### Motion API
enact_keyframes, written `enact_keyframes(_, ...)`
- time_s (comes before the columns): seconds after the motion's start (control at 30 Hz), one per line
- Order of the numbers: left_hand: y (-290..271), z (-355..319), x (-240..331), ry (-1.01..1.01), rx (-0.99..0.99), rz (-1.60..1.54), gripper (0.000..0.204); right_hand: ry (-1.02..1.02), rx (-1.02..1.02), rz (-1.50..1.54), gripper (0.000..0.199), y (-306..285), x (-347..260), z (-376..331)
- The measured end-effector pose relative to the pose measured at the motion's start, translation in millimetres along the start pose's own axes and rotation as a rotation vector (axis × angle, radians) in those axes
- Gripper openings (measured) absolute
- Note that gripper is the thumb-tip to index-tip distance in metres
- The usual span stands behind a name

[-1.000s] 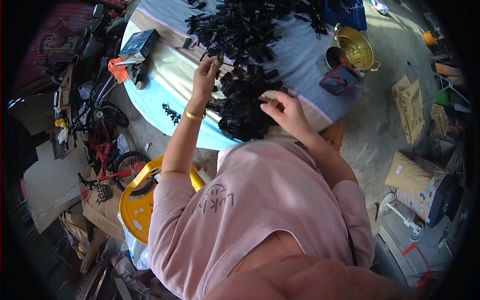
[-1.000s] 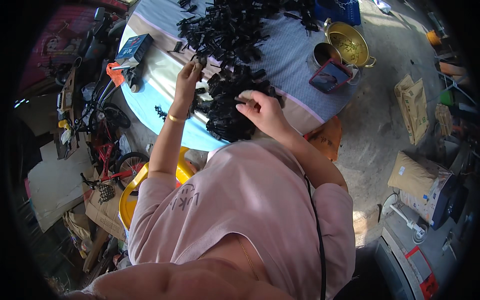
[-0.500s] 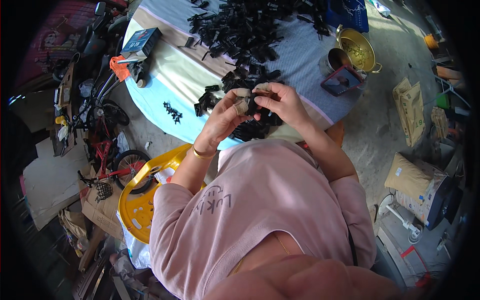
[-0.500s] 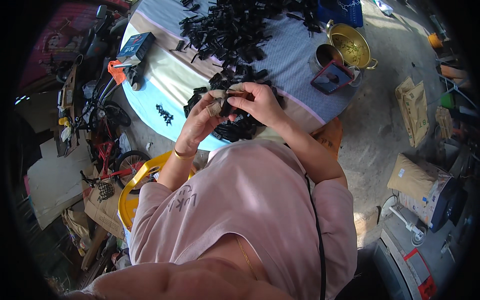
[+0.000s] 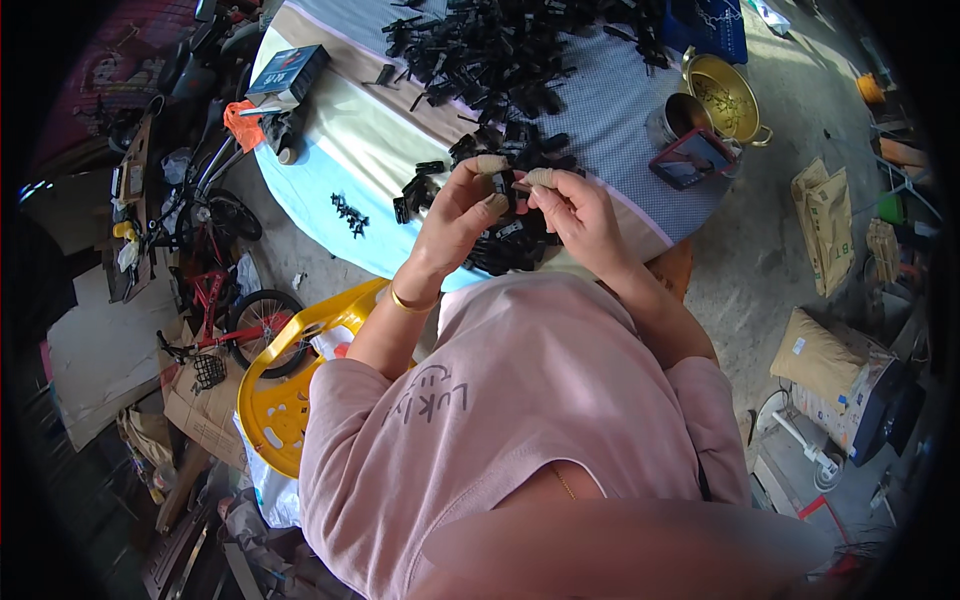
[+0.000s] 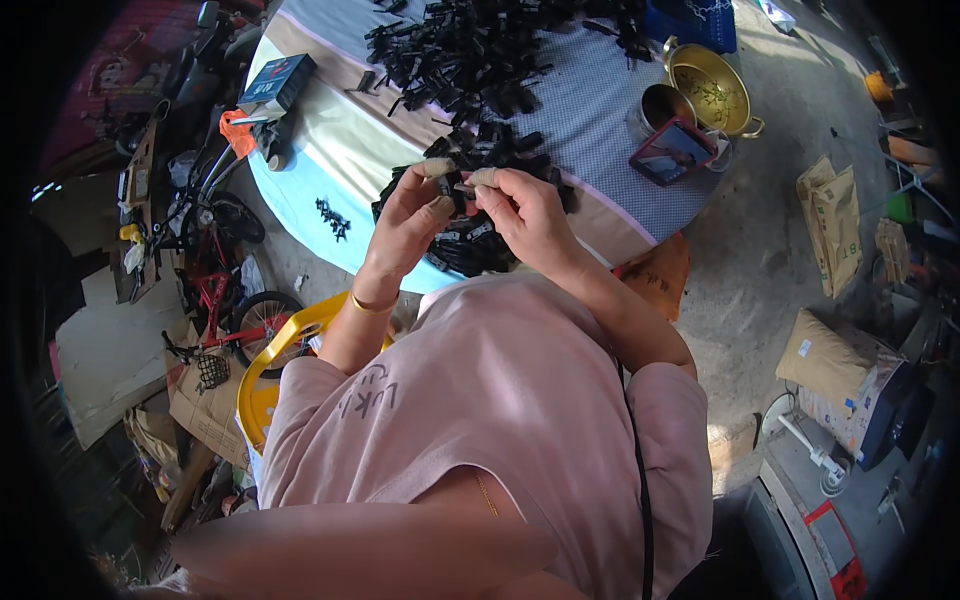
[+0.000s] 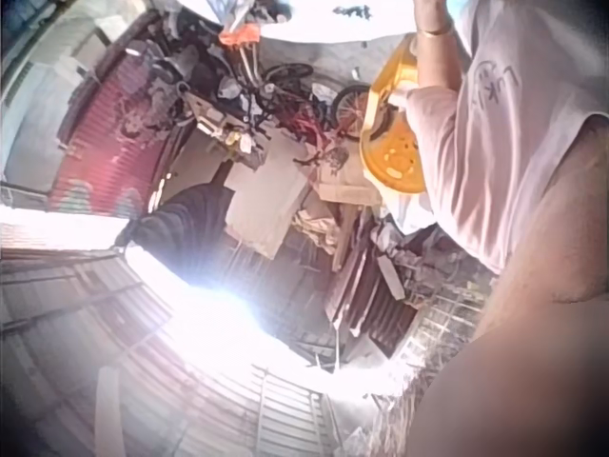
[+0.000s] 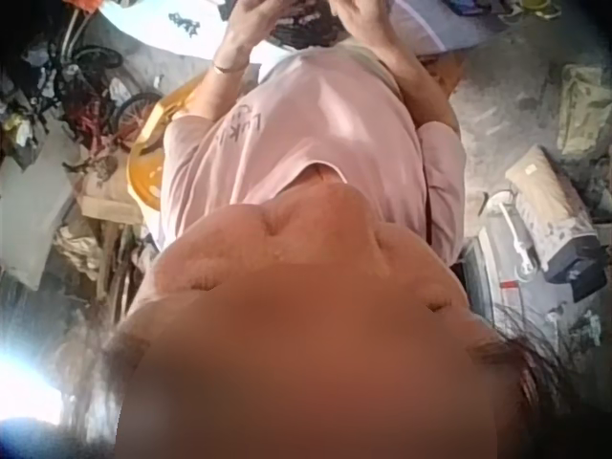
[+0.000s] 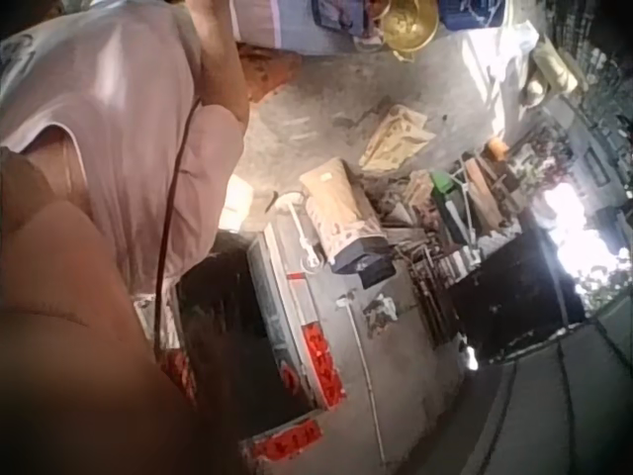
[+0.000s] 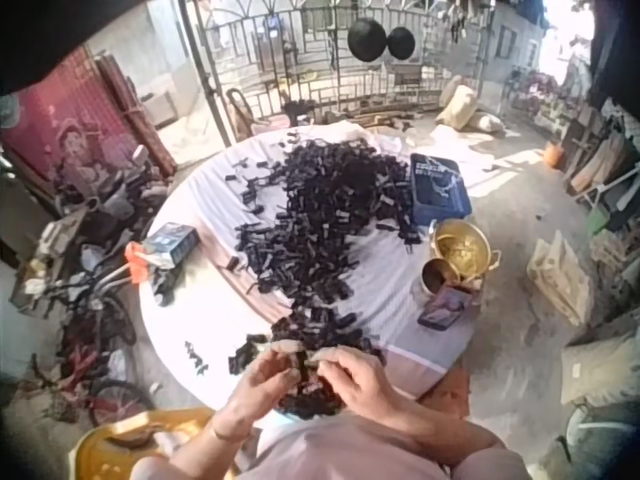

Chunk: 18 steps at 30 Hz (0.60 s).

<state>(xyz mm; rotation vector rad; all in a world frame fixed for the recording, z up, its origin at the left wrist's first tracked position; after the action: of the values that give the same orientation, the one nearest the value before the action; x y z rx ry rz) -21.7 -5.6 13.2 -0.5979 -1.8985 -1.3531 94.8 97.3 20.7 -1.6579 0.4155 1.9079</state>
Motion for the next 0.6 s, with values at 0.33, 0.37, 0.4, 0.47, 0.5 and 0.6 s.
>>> enact_keyframes(0.33,7,2,0,0.111,0.002,0.284,0.033,0.227,-0.09,0.053,0.018,1,6,-5)
enact_keyframes(0.37,7,2,0,0.129,0.014,0.287,0.033,0.227,-0.086,0.051,0.018,1,5,-5)
enact_keyframes(0.4,7,1,0,0.146,0.024,0.289,0.034,0.219,-0.088,0.021,0.018,2,3,-5)
enact_keyframes(0.47,9,-1,1,0.177,0.034,0.279,0.032,0.215,-0.082,-0.014,0.017,2,0,-5)
enact_keyframes(0.5,9,-2,2,0.211,0.05,0.27,0.031,0.2,-0.072,-0.04,0.016,3,-3,-6)
enact_keyframes(0.6,8,-4,1,0.273,0.078,0.34,0.026,0.155,-0.033,-0.056,0.015,6,-2,-6)
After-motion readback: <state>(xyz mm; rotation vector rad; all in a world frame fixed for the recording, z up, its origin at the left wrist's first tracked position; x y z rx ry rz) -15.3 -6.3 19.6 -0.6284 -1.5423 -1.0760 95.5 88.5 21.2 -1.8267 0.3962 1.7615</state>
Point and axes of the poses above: each hand's wrist, its own z-axis towards the middle knuckle, its own y-axis out of the palm, x = y × z, the point moved 3 cm from there along z, towards the middle knuckle, and after that the axes turned 5 degrees about -z, right-handed, at the moved point
